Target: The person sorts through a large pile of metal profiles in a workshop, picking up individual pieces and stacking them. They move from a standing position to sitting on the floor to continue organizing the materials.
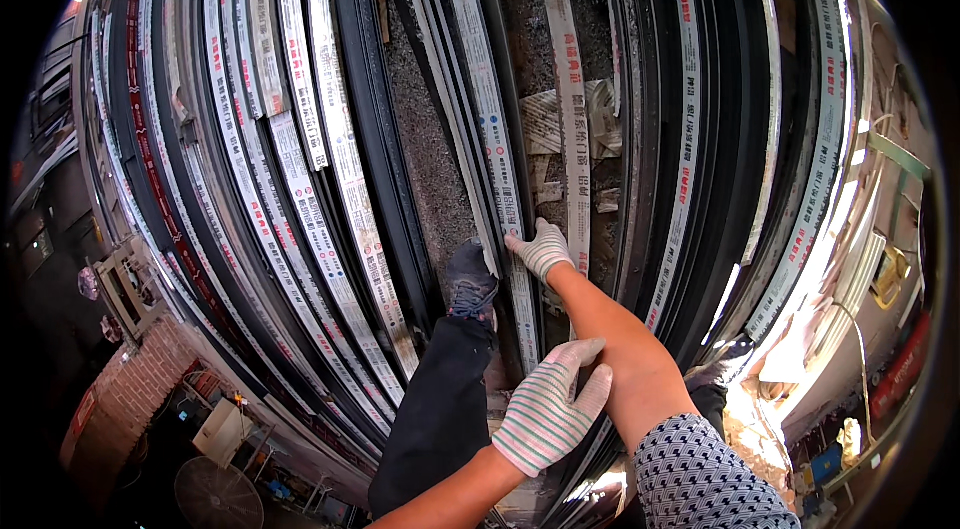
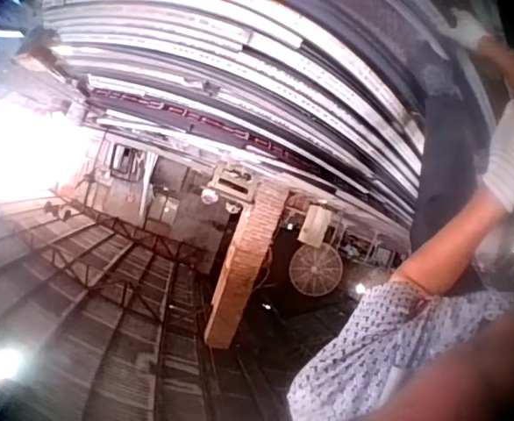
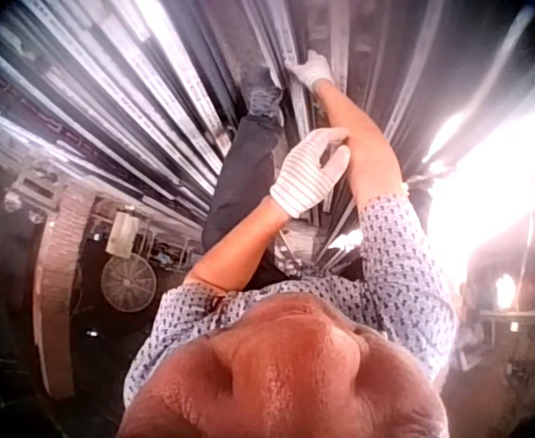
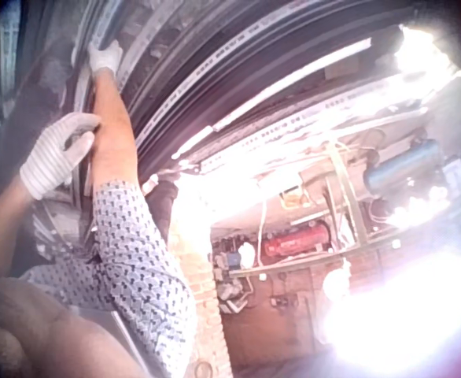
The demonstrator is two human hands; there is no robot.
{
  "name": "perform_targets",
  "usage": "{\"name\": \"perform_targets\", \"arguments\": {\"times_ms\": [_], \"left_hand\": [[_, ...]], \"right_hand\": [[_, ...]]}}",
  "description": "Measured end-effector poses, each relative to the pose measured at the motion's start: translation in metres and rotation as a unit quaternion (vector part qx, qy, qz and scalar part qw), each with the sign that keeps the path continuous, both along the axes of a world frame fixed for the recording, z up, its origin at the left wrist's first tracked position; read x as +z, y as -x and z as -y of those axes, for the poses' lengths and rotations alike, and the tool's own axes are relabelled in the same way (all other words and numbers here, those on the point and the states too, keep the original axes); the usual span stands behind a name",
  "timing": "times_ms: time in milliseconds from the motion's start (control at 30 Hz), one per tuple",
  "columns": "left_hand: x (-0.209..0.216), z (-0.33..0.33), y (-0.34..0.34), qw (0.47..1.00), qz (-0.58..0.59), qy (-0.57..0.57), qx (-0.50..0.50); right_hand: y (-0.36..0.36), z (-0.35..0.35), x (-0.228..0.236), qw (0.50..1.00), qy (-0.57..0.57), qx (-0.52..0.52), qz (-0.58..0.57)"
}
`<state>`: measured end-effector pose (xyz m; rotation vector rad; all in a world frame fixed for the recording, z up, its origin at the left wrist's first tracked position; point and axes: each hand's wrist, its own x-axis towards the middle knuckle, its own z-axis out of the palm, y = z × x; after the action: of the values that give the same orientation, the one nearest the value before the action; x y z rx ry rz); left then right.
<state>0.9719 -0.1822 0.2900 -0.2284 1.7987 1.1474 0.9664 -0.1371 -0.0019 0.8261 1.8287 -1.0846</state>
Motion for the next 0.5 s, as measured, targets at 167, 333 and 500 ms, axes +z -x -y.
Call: {"name": "perform_targets", "arguments": {"times_ms": [167,333,500], "left_hand": [[0.001,-0.001,0.0,1.0,-0.005,0.0,-0.002],[-0.002,-0.005,-0.006,1.0,-0.019,-0.011,0.013],[-0.001,-0.006,-0.009,0.997,-0.055,-0.026,0.038]], "right_hand": [[-0.006,-0.004,0.004,0.998,-0.047,0.019,-0.03],[-0.004,-0.024,0.051,0.98,-0.179,0.063,0.051],[-0.03,-0.056,0.062,0.961,-0.256,0.105,0.016]]}}
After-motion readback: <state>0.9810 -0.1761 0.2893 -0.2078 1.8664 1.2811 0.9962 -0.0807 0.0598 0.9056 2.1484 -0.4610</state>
